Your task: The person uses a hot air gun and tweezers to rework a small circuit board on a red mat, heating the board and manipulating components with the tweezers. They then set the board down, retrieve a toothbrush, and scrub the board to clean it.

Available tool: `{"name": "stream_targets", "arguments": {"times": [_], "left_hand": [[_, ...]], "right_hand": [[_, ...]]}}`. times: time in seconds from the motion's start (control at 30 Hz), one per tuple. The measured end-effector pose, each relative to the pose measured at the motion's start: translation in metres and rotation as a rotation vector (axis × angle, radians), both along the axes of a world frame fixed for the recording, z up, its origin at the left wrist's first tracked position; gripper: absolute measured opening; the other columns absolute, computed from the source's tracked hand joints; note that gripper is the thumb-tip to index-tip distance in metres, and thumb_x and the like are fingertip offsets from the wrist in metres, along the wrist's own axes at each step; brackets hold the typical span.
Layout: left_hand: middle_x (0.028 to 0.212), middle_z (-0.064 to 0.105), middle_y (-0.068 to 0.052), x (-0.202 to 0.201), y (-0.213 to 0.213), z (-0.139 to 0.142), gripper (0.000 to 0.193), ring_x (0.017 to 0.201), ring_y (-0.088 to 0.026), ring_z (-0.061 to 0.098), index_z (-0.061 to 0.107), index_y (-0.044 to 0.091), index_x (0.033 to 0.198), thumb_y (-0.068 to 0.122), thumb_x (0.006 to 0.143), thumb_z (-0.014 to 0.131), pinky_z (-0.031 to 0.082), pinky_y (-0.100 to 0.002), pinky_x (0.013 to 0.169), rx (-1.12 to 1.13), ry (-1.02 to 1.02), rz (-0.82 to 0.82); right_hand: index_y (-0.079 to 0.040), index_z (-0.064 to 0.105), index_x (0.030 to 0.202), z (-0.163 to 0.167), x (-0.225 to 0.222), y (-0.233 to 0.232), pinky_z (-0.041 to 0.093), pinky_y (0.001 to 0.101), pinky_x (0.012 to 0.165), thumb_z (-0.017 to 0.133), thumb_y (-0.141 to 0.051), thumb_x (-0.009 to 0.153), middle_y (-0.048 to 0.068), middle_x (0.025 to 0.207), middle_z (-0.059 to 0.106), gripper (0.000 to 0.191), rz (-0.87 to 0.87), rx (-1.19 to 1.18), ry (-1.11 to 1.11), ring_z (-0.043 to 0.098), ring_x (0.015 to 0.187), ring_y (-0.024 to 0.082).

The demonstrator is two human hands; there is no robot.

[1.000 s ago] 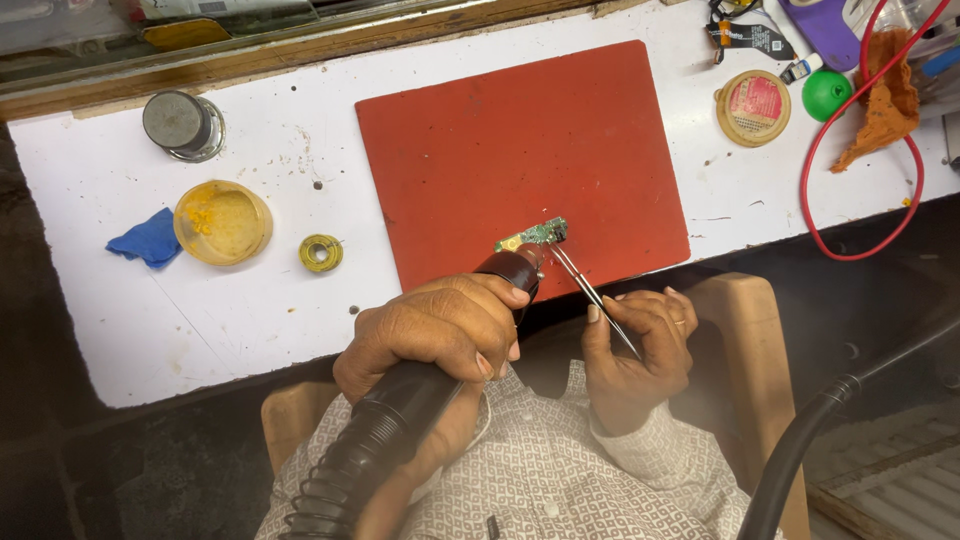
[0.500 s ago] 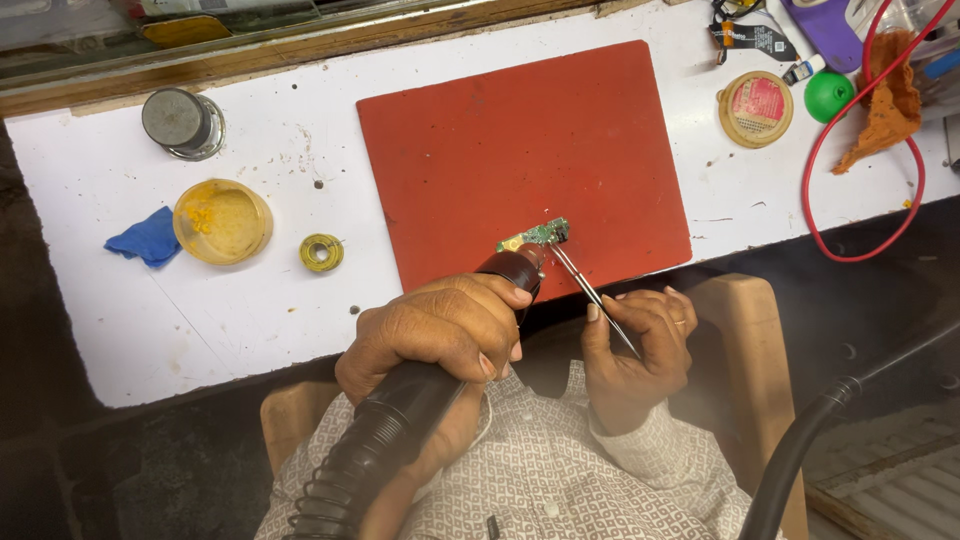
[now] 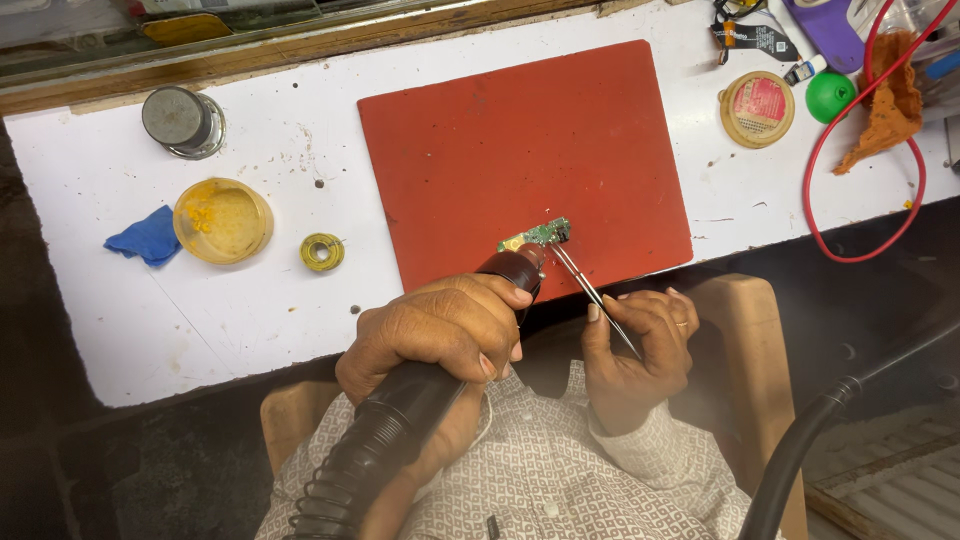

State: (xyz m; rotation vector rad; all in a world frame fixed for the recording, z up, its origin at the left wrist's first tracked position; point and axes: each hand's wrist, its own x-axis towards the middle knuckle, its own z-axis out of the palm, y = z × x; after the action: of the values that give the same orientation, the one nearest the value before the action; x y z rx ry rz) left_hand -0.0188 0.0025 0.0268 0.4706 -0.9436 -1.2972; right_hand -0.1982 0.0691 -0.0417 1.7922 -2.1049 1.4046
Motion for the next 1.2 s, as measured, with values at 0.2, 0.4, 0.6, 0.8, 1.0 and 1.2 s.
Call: {"name": "stream_targets", "arguments": {"times": [0.2,0.4,0.6,0.8,1.0,1.2], "left_hand": [[0.062,0.062,-0.012,-0.0009,0.0001,-0.0023,0.057,0.057,-0.023,0.064,0.059,0.005,0.081,0.061,0.096,0.062,0.062,-0.052,0.081,-0.028,0.017,0.003],[0.060,0.061,-0.011,-0.0009,0.0001,-0.0023,0.059,0.056,-0.022,0.063,0.059,0.006,0.078,0.063,0.093,0.062,0.062,-0.054,0.081,-0.001,0.019,0.003],[0.061,0.061,-0.011,-0.0008,-0.0005,0.0011,0.058,0.057,-0.022,0.063,0.059,0.006,0.079,0.061,0.094,0.062,0.062,-0.054,0.081,-0.003,0.016,0.001],[0.064,0.062,-0.011,-0.0002,0.0001,0.0003,0.055,0.058,-0.022,0.064,0.059,0.006,0.082,0.059,0.097,0.063,0.062,-0.052,0.083,-0.025,0.020,-0.010],[0.060,0.061,-0.011,0.0001,0.0009,0.0007,0.053,0.057,-0.022,0.063,0.059,0.006,0.078,0.056,0.096,0.063,0.061,-0.053,0.082,0.010,0.009,-0.012],[0.063,0.062,-0.011,-0.0002,0.0005,-0.0011,0.054,0.058,-0.022,0.064,0.059,0.006,0.081,0.058,0.097,0.063,0.062,-0.052,0.082,-0.018,0.020,-0.010]], "right_hand": [[-0.005,0.071,0.094,-0.0014,0.0012,0.0003,0.041,0.0464,0.113,0.082,-0.005,0.085,0.004,0.086,0.066,0.014,-0.011,-0.010,-0.008,0.064,0.089,0.019],[-0.005,0.071,0.094,-0.0023,0.0002,0.0010,0.041,0.0467,0.113,0.082,-0.005,0.086,0.004,0.087,0.066,0.013,-0.011,-0.006,-0.009,0.065,0.089,0.019],[-0.005,0.071,0.094,-0.0021,0.0004,0.0007,0.041,0.0465,0.112,0.082,-0.005,0.086,0.003,0.086,0.066,0.013,-0.010,-0.014,-0.009,0.065,0.088,0.019],[-0.005,0.072,0.094,-0.0003,0.0005,0.0012,0.041,0.0467,0.113,0.082,-0.005,0.087,0.003,0.086,0.066,0.013,-0.005,0.003,-0.011,0.065,0.089,0.019],[-0.005,0.071,0.093,-0.0007,0.0009,0.0012,0.041,0.0465,0.113,0.082,-0.006,0.086,0.003,0.086,0.066,0.013,-0.015,0.001,-0.005,0.065,0.089,0.019],[-0.005,0.071,0.094,-0.0003,0.0007,0.0015,0.040,0.0462,0.113,0.082,-0.006,0.087,0.003,0.086,0.066,0.013,-0.011,0.005,-0.002,0.064,0.089,0.019]]}}
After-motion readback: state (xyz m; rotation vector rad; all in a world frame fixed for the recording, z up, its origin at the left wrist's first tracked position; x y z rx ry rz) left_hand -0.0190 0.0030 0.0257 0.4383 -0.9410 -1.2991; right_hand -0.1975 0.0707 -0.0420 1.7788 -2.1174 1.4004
